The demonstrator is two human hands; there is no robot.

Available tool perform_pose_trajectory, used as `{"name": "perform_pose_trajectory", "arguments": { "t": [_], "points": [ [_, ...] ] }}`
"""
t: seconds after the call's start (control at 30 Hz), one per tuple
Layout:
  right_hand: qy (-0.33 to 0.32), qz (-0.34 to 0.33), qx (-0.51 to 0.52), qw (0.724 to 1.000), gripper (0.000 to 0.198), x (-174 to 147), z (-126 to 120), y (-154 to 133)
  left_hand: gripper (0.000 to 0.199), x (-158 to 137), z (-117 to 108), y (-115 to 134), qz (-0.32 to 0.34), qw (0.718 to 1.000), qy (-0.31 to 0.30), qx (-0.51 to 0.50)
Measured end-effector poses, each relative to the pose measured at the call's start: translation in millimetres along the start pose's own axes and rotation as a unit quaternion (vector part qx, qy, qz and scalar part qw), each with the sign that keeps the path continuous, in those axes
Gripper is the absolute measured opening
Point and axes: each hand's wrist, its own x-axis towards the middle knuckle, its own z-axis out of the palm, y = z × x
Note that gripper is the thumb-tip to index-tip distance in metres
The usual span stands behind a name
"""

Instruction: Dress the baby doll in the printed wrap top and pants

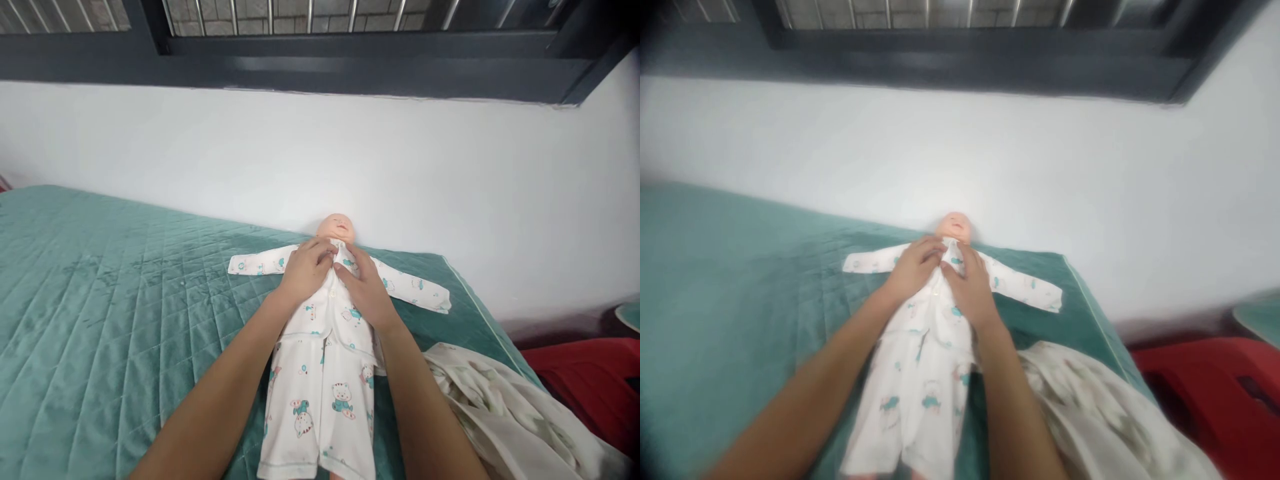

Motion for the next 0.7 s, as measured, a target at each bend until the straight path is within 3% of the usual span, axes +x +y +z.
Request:
{"name": "perform_pose_trajectory", "arguments": {
  "t": [0.27,0.47,0.7],
  "points": [
    [0.022,-0.059,0.031,0.998,0.043,-32,-2,-4,0.023,-18,-3,3,0.006,1.000,-0.001,-0.026],
    [0.023,-0.043,0.014,0.999,0.037,-60,-4,-3,0.020,-20,-2,-3,0.019,0.998,-0.005,-0.054],
    [0.001,-0.044,-0.027,0.999,0.041,-56,-5,-7,0.017,-21,-6,-4,0.003,0.993,-0.010,-0.115]
  ]
}}
